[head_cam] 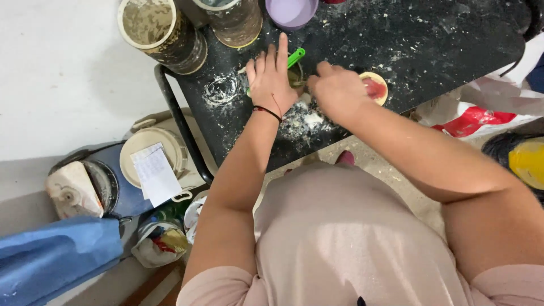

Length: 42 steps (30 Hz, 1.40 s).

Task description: Mixing dental stone and filling a dental flask to invest a denture.

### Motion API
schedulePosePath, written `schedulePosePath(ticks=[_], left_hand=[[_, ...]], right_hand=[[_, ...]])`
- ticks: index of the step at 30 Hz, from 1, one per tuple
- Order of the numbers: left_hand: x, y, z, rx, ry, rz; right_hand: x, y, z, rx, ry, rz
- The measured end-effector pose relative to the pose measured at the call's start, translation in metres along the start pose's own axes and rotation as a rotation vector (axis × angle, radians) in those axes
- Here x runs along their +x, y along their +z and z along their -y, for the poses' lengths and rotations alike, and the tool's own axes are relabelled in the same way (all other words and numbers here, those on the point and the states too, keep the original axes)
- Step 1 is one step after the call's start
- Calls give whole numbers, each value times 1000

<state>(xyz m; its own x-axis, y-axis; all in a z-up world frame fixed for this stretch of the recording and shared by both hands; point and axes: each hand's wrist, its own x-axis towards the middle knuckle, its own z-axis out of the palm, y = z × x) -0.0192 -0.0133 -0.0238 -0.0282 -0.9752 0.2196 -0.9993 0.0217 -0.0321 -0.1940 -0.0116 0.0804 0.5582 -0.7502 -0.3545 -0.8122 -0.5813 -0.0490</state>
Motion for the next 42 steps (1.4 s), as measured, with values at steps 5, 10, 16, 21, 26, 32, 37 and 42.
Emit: schedulePosePath(ticks=[5,10,16,21,26,32,37,42], left_hand=[[1,-5,0,-8,1,39],[-2,-2,-1,53,15,35],[4,-10,-3,96,46,107],[3,-2,0,104,87,53],[-9,-36,-11,135,127,92],[-10,-35,-70,-296,493,242],[23,11,-106,-390,653,360],[59,18,-120,-356,805,507]], right_hand=[[7,2,-26,-79,12,-94],[35,-14,-10,-6,20,-30],[25,-63,-3,-31,144,302],[-16,-105,-31,189,269,229],[-73,19,-164,464,186,-399],[-125,151,-203,574,329,-611],[-108,175,-186,551,362,-697],[-98,161,-171,563,314,-741]])
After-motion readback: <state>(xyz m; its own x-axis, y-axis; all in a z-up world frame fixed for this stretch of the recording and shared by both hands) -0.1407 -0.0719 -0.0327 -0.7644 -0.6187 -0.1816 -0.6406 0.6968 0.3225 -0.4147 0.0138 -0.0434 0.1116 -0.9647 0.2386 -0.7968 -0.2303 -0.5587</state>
